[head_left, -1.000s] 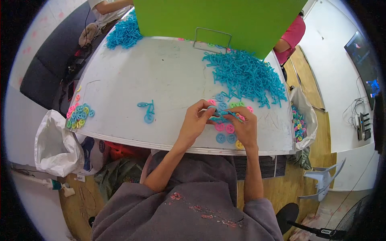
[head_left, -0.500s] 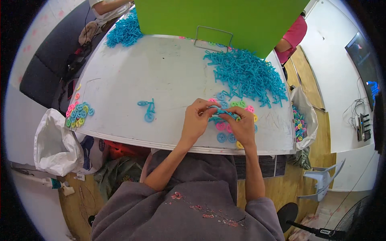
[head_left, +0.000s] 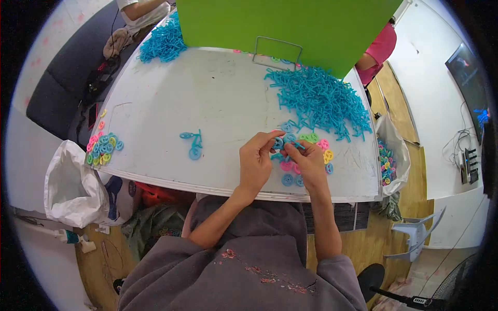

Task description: Assembling colorful flower-shaped plastic toy components onto a wire string.

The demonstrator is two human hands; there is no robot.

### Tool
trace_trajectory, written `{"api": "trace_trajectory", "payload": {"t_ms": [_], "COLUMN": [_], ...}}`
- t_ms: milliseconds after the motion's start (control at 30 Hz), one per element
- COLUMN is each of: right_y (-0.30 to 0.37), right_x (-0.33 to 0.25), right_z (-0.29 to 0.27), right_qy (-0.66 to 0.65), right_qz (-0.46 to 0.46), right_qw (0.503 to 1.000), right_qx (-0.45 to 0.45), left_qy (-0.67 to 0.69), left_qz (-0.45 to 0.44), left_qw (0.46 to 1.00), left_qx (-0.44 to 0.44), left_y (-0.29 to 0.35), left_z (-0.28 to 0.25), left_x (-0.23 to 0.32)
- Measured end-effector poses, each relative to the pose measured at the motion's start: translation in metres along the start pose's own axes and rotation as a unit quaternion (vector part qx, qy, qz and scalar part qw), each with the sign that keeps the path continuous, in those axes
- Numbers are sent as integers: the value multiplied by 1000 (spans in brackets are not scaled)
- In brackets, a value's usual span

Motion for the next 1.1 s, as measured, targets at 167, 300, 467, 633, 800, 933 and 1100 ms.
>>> {"api": "trace_trajectory", "payload": {"t_ms": [167, 300, 467, 633, 800, 933, 1100], "right_y": [-6, -6, -6, 6, 8, 2, 2], "right_x": [22, 31, 31, -5, -18, -19, -17], "right_z": [0, 4, 8, 6, 6, 13, 7], "right_qy": [-69, -139, -140, 84, 174, 188, 157], "right_qz": [47, 108, 106, -93, -191, -151, -126], "right_qw": [996, 983, 984, 983, 953, 970, 980], "right_qx": [-36, -58, -32, 135, 155, 38, -7], "left_qy": [-85, -95, -106, -86, -23, -41, -138], "left_qz": [80, 96, 92, 14, -2, -19, 19], "left_qw": [993, 990, 989, 996, 1000, 999, 990], "left_qx": [31, 42, 44, 23, -9, -25, 21], "left_y": [3, 4, 2, 0, -2, 1, -8], "left_z": [-2, -3, -2, -5, -8, -16, -46], "left_x": [9, 13, 13, 6, 1, -7, 1]}}
Point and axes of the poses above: each hand's wrist, its own y-axis away from the middle knuckle, its own z-axis out of the palm, x = y × z, the point moved 7 cm from there along -y, towards the middle knuckle, and after that the axes turned 3 degrees about x, right-handed, at the moved point
